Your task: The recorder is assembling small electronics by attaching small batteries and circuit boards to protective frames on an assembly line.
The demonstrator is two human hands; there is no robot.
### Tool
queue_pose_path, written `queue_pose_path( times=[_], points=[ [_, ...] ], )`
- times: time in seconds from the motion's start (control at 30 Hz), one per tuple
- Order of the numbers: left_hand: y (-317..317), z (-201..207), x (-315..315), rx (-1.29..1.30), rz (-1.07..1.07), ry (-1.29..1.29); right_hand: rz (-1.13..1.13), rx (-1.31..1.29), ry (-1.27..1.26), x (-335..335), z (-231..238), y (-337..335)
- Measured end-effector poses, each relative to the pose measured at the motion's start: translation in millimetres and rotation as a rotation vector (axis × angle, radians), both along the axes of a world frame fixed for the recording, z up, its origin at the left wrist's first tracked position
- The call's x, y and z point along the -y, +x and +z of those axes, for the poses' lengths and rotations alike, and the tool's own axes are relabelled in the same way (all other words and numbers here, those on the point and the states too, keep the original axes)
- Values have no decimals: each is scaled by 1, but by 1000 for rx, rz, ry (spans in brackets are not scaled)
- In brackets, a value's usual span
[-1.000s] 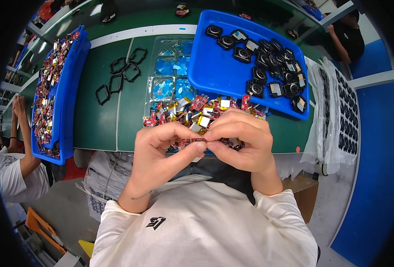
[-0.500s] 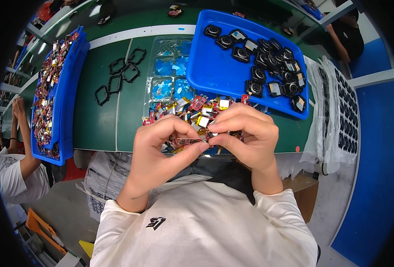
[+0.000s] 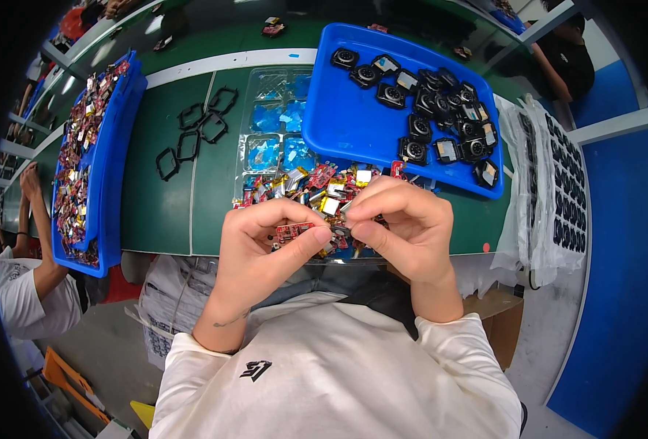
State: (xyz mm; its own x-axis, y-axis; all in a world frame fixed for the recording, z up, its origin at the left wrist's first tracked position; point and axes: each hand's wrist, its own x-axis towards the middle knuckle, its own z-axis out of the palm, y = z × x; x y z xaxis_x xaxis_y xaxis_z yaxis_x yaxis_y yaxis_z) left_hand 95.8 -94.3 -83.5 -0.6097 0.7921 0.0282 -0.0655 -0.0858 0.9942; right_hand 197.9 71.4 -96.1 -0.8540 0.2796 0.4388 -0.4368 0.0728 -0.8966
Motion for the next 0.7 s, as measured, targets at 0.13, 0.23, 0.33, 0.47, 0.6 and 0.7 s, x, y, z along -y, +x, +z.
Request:
queue_pose_path(
  times=[0.13,0.23,0.33,0.47,0.6,0.7],
  points=[
    [2,0,-3,99,-40,6,81,19,-225,8,-3,1],
    [0,-3,-1,23,-100,55,95,0,-163,9,-7,-2],
    [-3,-8,3,23,-142,158,-384,12,440,4,-5,-11],
    [-4,-7,0,69,-74,135,-499,54,628,-4,-7,-13],
    [-3,-6,1,93,-35,118,-408,123,799,-27,8,3],
    [-4,-9,4,114,-28,122,-407,205,739,-43,23,8]
  ],
)
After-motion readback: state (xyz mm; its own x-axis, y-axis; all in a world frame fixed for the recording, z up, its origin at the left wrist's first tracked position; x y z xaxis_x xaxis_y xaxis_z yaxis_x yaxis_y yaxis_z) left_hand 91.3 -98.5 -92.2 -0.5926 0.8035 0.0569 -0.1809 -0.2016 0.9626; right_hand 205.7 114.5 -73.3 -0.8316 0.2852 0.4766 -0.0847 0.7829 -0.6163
